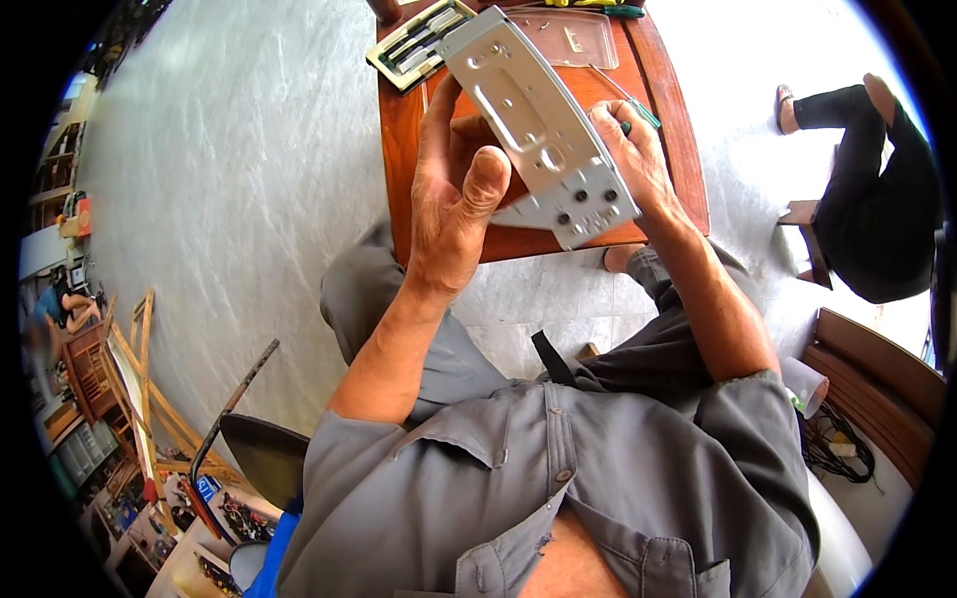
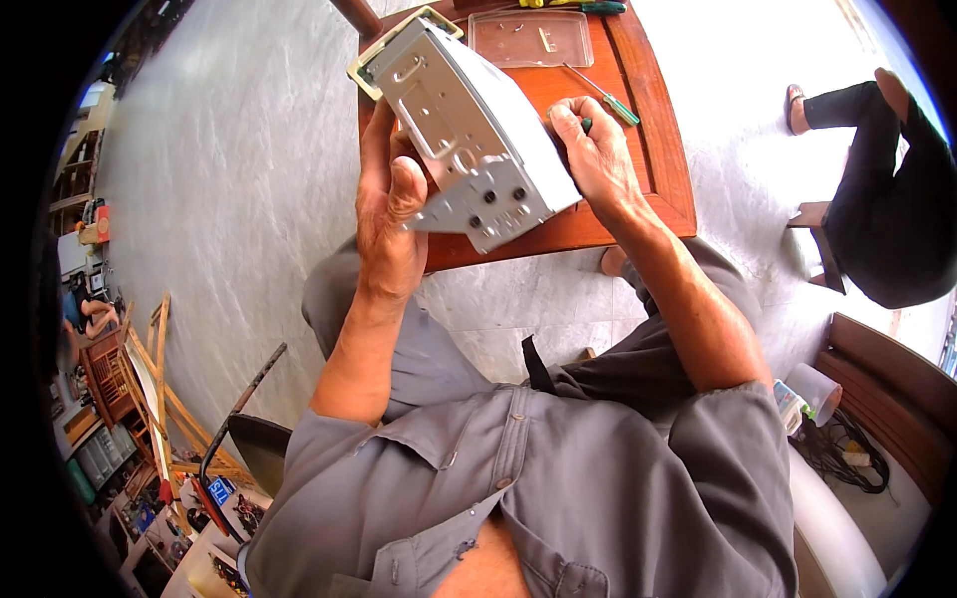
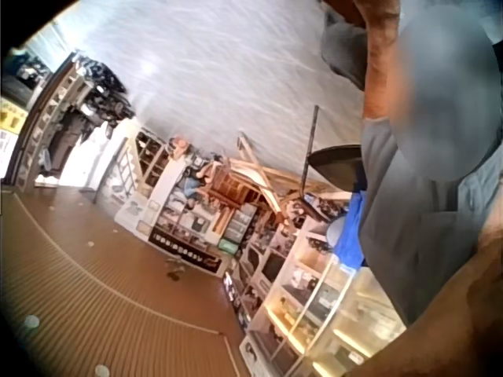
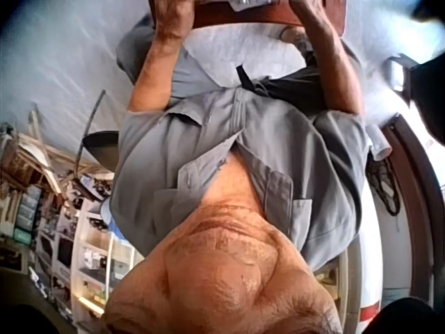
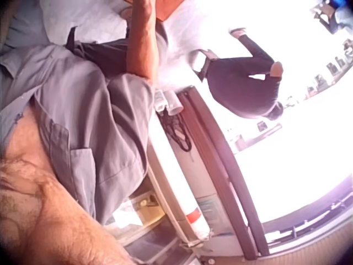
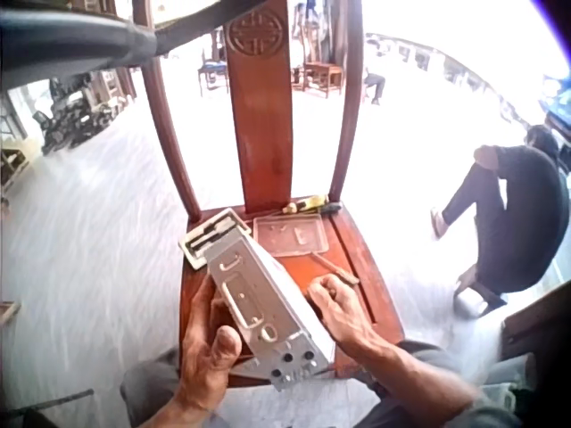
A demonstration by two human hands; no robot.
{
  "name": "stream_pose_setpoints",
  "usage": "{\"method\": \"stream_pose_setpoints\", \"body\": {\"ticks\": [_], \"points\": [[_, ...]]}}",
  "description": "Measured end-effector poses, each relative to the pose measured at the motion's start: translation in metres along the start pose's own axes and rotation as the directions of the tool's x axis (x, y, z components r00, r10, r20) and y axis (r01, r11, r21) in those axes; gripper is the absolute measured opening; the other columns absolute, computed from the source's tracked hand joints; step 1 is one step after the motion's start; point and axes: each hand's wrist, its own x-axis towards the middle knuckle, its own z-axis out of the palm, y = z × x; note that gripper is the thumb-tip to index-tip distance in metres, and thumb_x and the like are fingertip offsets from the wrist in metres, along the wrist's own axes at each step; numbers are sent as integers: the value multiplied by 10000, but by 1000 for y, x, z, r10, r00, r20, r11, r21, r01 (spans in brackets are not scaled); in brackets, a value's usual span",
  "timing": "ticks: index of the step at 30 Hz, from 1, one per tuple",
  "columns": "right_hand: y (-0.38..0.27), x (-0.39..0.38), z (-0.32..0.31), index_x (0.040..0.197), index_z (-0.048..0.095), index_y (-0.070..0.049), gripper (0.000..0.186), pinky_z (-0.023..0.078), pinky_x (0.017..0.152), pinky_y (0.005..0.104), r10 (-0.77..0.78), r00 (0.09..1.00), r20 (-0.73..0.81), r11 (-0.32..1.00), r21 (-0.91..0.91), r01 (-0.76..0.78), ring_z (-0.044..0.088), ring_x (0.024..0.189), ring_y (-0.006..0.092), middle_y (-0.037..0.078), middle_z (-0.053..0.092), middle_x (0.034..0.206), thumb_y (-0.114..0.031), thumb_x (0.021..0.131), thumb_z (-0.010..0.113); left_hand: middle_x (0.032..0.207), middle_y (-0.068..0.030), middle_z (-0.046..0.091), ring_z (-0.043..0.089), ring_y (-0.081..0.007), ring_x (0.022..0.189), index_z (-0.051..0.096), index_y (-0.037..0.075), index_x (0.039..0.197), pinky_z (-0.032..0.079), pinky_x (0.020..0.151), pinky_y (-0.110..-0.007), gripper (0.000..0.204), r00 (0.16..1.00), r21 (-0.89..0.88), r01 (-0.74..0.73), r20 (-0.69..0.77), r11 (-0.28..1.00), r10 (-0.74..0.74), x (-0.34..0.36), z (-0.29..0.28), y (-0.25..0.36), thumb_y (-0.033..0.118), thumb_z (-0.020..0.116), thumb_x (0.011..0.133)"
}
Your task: The person uses a screwdriver to remove screws from the casing of a white electronic device. They then use a small metal tool to adjust internal components and a knob on the device's faceplate. The person continues to manipulate the device and its parts on a wooden table.
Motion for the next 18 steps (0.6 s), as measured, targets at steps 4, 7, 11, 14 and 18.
{"method": "stream_pose_setpoints", "body": {"ticks": [4, 7, 11, 14, 18], "points": [[-1, -4, 3, 1098, 651, 22, 345, 505, 827, 305, -28, 999, -37, 998, -51, 26, 620, 864, 131, 72, 694, 916, -312, 1031, 600, 1306, -119, 601, 586, -189, 1225, 189, 7, 1633, 472, 1041, -360, 900, 999, 28, 49, -11, 998, -49, 1, -4, -5, 651, 418, 1047], [4, -6, 7, 1109, 645, 18, 350, 512, 775, 318, -60, 997, -46, 995, -87, 56, 615, 815, 140, 88, 673, 847, -321, 1043, 592, 1356, -130, 583, 582, -201, 1258, 210, 15, 1628, 484, 1067, -396, 815, 997, -118, 73, -8, 990, -75, -2, 2, -3, 603, 351, 1082], [20, -8, 14, 1128, 619, 17, 328, 518, 718, 334, -108, 993, -48, 990, -94, 104, 609, 758, 153, 105, 659, 824, -302, 1070, 570, 1375, -139, 563, 583, -231, 1269, 269, 41, 1611, 485, 1084, -420, 745, 983, -168, 183, 27, 969, -181, -7, 6, -2, 578, 309, 1098], [23, -13, 22, 1138, 586, 18, 285, 524, 725, 344, -191, 980, -54, 972, -147, 182, 620, 756, 169, 117, 665, 840, -257, 1087, 531, 1363, -144, 520, 571, -243, 1247, 361, 23, 1566, 493, 1063, -415, 669, 995, 106, 79, 45, 991, -85, -15, 7, -10, 491, 433, 1094], [25, -11, 24, 1140, 562, 16, 264, 533, 733, 365, -221, 975, -11, 971, -93, 219, 635, 772, 181, 136, 660, 833, -240, 1094, 513, 1375, -143, 445, 551, -260, 1220, 385, -5, 1539, 507, 1029, -404, 776, 998, 154, 68, -1, 986, -68, -23, 26, -11, 367, 740, 958]]}}
